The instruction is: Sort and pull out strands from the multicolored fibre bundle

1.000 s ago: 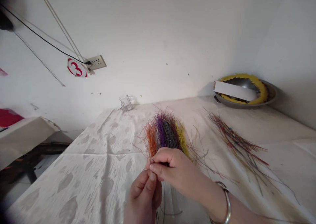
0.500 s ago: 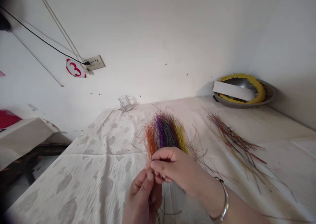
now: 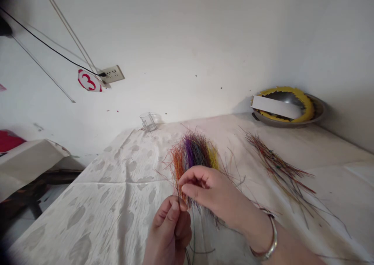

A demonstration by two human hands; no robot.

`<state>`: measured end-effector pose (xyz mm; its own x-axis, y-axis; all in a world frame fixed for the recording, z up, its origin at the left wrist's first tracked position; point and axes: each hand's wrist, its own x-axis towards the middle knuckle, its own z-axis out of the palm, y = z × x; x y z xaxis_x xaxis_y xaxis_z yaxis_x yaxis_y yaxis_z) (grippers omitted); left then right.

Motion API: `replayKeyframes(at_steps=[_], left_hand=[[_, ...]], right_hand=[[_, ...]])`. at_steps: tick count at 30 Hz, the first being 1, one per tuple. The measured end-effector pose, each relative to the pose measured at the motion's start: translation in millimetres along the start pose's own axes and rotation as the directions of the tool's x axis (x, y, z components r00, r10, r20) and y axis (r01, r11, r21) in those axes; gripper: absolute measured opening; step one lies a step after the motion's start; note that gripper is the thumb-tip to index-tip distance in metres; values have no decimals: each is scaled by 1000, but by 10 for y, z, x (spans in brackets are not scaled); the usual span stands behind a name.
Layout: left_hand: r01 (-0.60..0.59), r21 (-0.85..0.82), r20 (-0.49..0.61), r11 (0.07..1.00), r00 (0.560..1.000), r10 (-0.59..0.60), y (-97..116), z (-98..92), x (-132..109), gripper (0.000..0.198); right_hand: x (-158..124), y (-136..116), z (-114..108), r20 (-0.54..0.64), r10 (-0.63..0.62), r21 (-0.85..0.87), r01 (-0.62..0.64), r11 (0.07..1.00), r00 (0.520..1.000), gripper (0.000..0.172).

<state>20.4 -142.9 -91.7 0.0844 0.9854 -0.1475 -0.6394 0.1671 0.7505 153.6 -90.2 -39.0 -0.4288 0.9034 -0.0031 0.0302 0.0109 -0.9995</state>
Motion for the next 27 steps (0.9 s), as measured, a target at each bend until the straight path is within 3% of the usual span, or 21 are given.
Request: replayKeyframes(at_steps=[3,9,15,27], left_hand=[[-17,-3,-10,1000,1000,17,-8,-6,8,37],[-27,39,-52,999,998,29,-8,4,16,37],[-93,139,-110,986,988,109,-44,-18,19,39],[-95,220,-106,971,987,121,-61,-56,15,36]], right_hand=[[4,-31,37,84,-38,-167,52,985,996,6],[23,-16,92,49,-106,-277,116,954,993,13],[22,3,129,-79,-125,-288,98,953,989,6],[-2,-41,115,-66,-215,-317,184,930,974,15]])
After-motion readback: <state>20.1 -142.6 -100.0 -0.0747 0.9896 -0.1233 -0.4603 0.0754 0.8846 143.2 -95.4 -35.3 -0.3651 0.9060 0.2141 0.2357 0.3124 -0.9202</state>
